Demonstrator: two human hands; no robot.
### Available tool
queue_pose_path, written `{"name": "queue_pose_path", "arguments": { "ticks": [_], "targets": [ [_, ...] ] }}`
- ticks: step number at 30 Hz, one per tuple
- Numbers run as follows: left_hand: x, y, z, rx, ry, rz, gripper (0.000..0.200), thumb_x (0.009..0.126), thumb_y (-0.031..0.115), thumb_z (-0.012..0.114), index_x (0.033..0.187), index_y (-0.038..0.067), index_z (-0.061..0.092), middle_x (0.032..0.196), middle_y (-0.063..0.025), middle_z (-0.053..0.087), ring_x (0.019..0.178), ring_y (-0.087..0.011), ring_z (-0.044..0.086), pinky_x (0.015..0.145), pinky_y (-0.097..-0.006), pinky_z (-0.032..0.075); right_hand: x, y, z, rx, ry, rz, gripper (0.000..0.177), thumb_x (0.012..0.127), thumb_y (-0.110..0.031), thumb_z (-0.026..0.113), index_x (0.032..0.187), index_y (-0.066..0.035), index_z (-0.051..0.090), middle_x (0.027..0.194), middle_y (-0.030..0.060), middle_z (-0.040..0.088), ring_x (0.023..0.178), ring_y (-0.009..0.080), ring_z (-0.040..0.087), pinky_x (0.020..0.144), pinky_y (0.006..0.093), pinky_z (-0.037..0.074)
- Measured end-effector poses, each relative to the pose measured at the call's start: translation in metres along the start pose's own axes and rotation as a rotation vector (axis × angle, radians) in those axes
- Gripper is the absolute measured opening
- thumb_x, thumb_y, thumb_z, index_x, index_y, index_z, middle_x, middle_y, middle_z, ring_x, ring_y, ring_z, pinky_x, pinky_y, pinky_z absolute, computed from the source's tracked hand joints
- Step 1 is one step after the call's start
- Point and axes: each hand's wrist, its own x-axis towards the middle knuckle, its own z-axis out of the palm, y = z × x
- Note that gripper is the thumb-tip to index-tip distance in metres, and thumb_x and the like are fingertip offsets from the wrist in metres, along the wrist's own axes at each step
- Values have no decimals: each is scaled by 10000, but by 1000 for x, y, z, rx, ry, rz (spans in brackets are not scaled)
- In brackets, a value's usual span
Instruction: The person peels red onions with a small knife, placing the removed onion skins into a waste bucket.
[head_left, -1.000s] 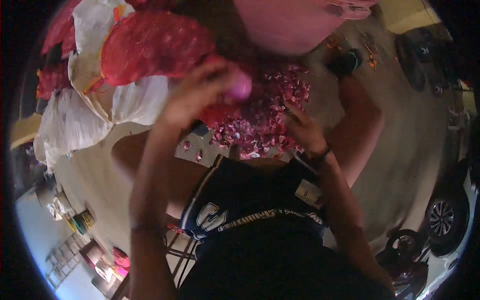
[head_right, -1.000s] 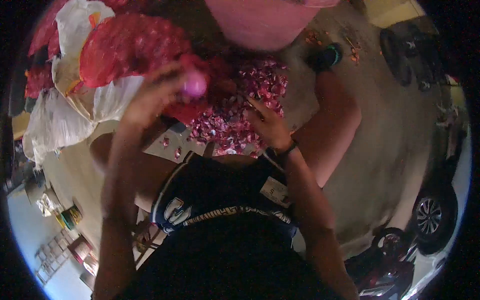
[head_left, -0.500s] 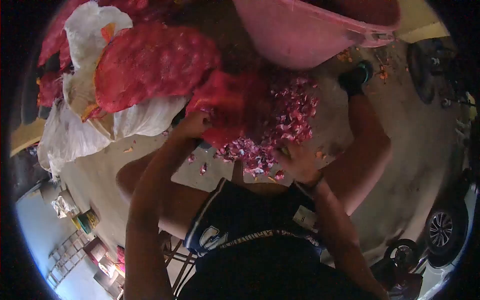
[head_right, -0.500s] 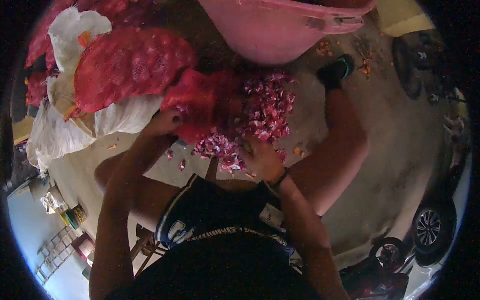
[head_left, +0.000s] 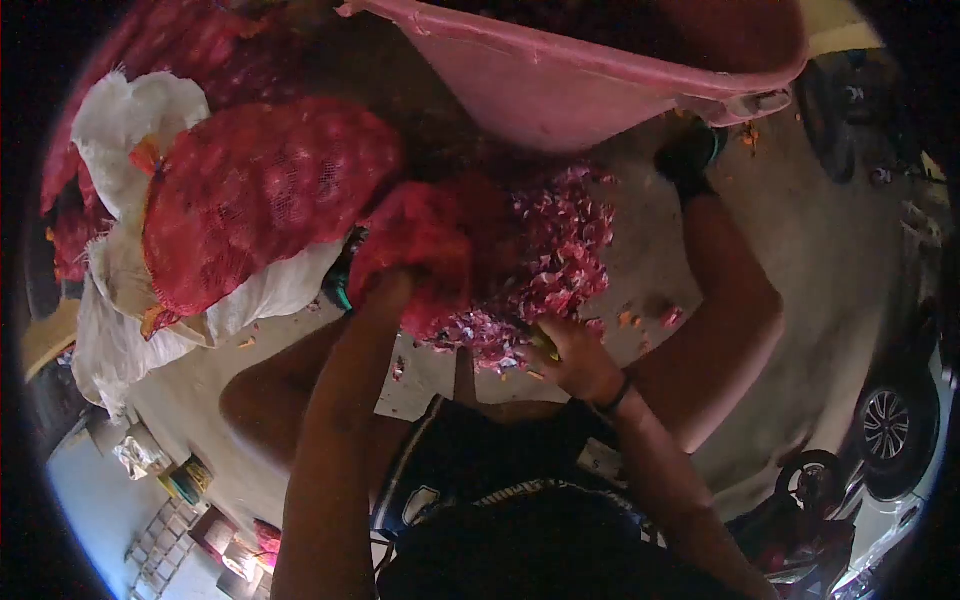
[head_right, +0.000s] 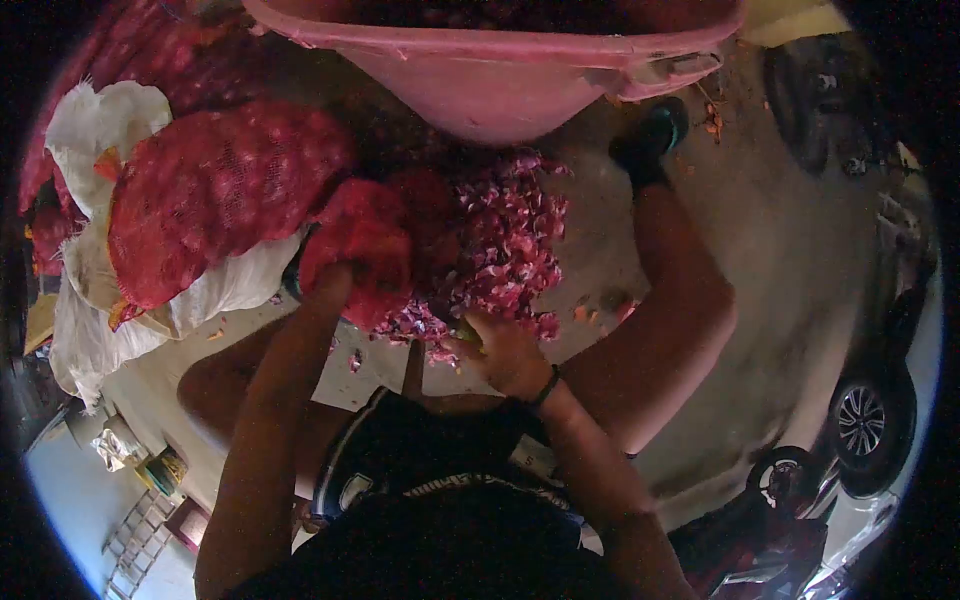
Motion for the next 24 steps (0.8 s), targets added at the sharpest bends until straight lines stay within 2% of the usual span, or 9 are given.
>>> {"name": "queue_pose_path", "arguments": {
  "ticks": [6, 9, 12, 15, 18, 21, 24],
  "targets": [
    [11, 15, -2, 43, -44, -23, 270, 829, 132, 618, 1076, 36, 671, 1028, -181, 691, 942, -303, 671, 822, -407, 514, -6, 2, 2, -10, 68, -76, 362, 897, -313, 645, 1091, -18, 567, 934, 209, 638, 863, 393, 629, 725, 450, 493],
    [12, 18, -5, 63, -57, -30, 271, 829, 130, 618, 1079, 36, 669, 1034, -179, 689, 947, -298, 670, 823, -405, 514, -10, 0, 1, 16, 75, -46, 395, 899, -311, 645, 1134, -5, 562, 940, 228, 636, 870, 402, 629, 737, 451, 498],
    [11, 22, -6, 78, -69, -30, 273, 830, 127, 618, 1082, 36, 666, 1040, -177, 688, 951, -294, 668, 825, -402, 515, -11, -5, -1, 105, 114, -103, 388, 889, -318, 662, 1116, -19, 565, 886, 194, 641, 811, 366, 639, 694, 429, 481],
    [4, 21, -6, 90, -80, -30, 274, 830, 125, 618, 1085, 36, 663, 1047, -175, 687, 955, -289, 667, 826, -399, 515, -13, -3, 3, 78, 131, -123, 377, 892, -308, 659, 1121, -23, 564, 891, 199, 642, 829, 366, 645, 693, 438, 485],
    [-2, 24, -4, 100, -86, -33, 276, 830, 122, 618, 1088, 36, 661, 1053, -173, 685, 959, -285, 666, 827, -397, 515, -12, -6, 2, 21, 31, -78, 374, 891, -300, 661, 1128, -29, 558, 916, 205, 642, 846, 368, 650, 706, 435, 498],
    [-10, 30, -3, 106, -109, -45, 278, 830, 120, 618, 1092, 36, 658, 1059, -172, 684, 963, -281, 665, 829, -394, 516, -19, 3, 7, -27, 25, -72, 481, 910, -358, 626, 1223, -7, 530, 980, 247, 647, 892, 407, 642, 776, 463, 509],
    [-30, 25, -11, 101, -152, -77, 279, 830, 117, 618, 1095, 36, 655, 1065, -170, 682, 967, -276, 664, 830, -392, 516, -24, 12, 13, -36, 90, -51, 520, 920, -382, 607, 1287, -26, 511, 1114, 253, 626, 1018, 396, 617, 859, 460, 495]
  ]
}}
